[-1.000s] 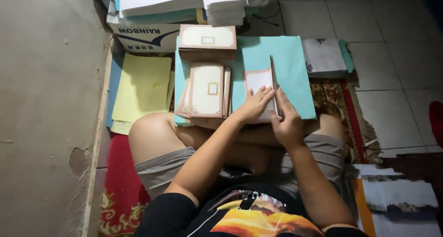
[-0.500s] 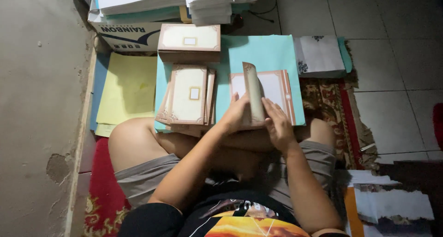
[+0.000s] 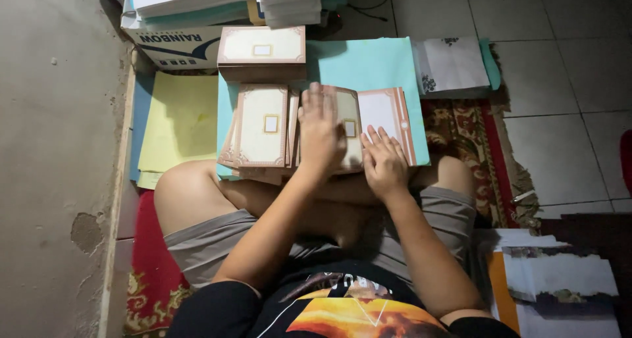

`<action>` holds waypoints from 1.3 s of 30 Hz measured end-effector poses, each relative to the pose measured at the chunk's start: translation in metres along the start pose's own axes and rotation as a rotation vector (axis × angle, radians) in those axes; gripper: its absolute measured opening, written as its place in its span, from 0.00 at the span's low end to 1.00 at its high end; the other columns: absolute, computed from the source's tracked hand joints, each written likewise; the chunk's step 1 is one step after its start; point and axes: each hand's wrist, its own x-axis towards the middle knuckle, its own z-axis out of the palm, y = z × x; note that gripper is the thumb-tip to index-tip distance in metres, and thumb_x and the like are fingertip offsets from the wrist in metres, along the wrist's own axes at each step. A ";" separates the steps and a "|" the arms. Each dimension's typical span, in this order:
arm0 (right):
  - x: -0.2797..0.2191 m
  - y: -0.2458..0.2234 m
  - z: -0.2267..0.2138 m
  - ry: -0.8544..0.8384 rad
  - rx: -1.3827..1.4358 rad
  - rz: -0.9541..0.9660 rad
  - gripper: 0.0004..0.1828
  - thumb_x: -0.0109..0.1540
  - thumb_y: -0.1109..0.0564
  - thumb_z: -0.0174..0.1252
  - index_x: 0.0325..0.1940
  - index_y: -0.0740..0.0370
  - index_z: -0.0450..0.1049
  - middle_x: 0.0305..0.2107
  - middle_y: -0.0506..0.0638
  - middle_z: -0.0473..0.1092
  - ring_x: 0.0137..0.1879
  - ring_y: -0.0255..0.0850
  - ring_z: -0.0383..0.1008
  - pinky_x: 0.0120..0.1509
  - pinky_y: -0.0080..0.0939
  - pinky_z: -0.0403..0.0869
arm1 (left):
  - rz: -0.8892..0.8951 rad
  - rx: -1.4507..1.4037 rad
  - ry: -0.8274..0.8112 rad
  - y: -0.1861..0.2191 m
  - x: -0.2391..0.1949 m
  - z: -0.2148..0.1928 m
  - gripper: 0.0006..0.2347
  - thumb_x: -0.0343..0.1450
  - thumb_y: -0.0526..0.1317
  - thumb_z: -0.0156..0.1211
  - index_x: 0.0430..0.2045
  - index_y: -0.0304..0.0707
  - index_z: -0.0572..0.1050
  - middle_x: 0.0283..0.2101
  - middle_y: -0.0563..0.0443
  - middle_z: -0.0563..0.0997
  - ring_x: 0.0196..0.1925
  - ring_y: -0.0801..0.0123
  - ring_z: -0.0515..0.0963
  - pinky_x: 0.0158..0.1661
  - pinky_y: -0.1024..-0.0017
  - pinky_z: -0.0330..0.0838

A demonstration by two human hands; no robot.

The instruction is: The person is flipping through a stack of cards, turning each one over and smoothing it down with their hands.

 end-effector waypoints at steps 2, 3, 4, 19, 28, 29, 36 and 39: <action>0.000 0.000 0.001 -0.009 -0.020 0.000 0.24 0.69 0.50 0.47 0.69 0.51 0.71 0.70 0.47 0.63 0.76 0.49 0.60 0.76 0.53 0.57 | 0.111 0.105 0.032 0.002 -0.006 0.026 0.25 0.66 0.38 0.62 0.60 0.41 0.68 0.72 0.31 0.60 0.73 0.33 0.59 0.64 0.43 0.56; -0.002 0.000 0.002 -0.021 -0.040 0.005 0.24 0.68 0.52 0.49 0.68 0.52 0.72 0.71 0.48 0.62 0.76 0.49 0.60 0.76 0.55 0.57 | 0.224 0.207 0.059 0.004 -0.009 0.040 0.14 0.67 0.40 0.62 0.46 0.44 0.82 0.69 0.35 0.68 0.71 0.38 0.65 0.66 0.43 0.53; -0.004 -0.003 0.000 -0.020 -0.041 0.011 0.24 0.68 0.52 0.49 0.68 0.52 0.72 0.71 0.48 0.62 0.76 0.49 0.60 0.76 0.55 0.57 | 0.228 0.204 0.056 0.004 -0.014 0.041 0.14 0.67 0.40 0.62 0.46 0.44 0.82 0.69 0.35 0.68 0.71 0.38 0.65 0.66 0.43 0.53; 0.072 0.031 0.042 -0.192 -0.131 -0.071 0.37 0.62 0.59 0.43 0.78 0.55 0.57 0.76 0.50 0.53 0.80 0.51 0.51 0.78 0.61 0.54 | 0.065 0.124 -0.380 -0.006 -0.013 0.043 0.31 0.68 0.46 0.48 0.71 0.36 0.59 0.74 0.38 0.59 0.76 0.46 0.57 0.69 0.47 0.48; 0.021 0.007 0.014 -0.208 -0.183 -0.119 0.39 0.62 0.57 0.44 0.80 0.53 0.54 0.76 0.49 0.52 0.80 0.49 0.50 0.79 0.57 0.53 | 0.025 0.109 -0.211 -0.008 -0.020 0.055 0.28 0.72 0.45 0.44 0.68 0.34 0.63 0.72 0.38 0.64 0.75 0.48 0.61 0.70 0.47 0.48; 0.012 0.007 0.014 -0.233 -0.182 -0.108 0.41 0.61 0.57 0.46 0.80 0.52 0.52 0.77 0.48 0.50 0.81 0.48 0.48 0.79 0.57 0.52 | 0.016 0.124 -0.194 -0.009 -0.021 0.057 0.27 0.71 0.45 0.45 0.68 0.34 0.63 0.72 0.38 0.65 0.75 0.49 0.60 0.70 0.47 0.47; 0.027 0.006 0.013 -0.281 -0.158 -0.081 0.39 0.62 0.59 0.41 0.80 0.51 0.52 0.77 0.48 0.50 0.81 0.48 0.48 0.79 0.59 0.51 | -0.011 0.100 -0.213 -0.009 -0.020 0.055 0.27 0.72 0.45 0.42 0.68 0.31 0.62 0.72 0.35 0.63 0.77 0.47 0.57 0.71 0.47 0.44; 0.064 0.022 0.032 -0.262 -0.168 -0.099 0.39 0.61 0.60 0.40 0.80 0.52 0.53 0.76 0.49 0.51 0.81 0.49 0.49 0.78 0.61 0.53 | -0.002 0.122 -0.194 -0.005 -0.018 0.048 0.27 0.72 0.45 0.44 0.67 0.31 0.63 0.71 0.35 0.64 0.76 0.47 0.59 0.70 0.46 0.47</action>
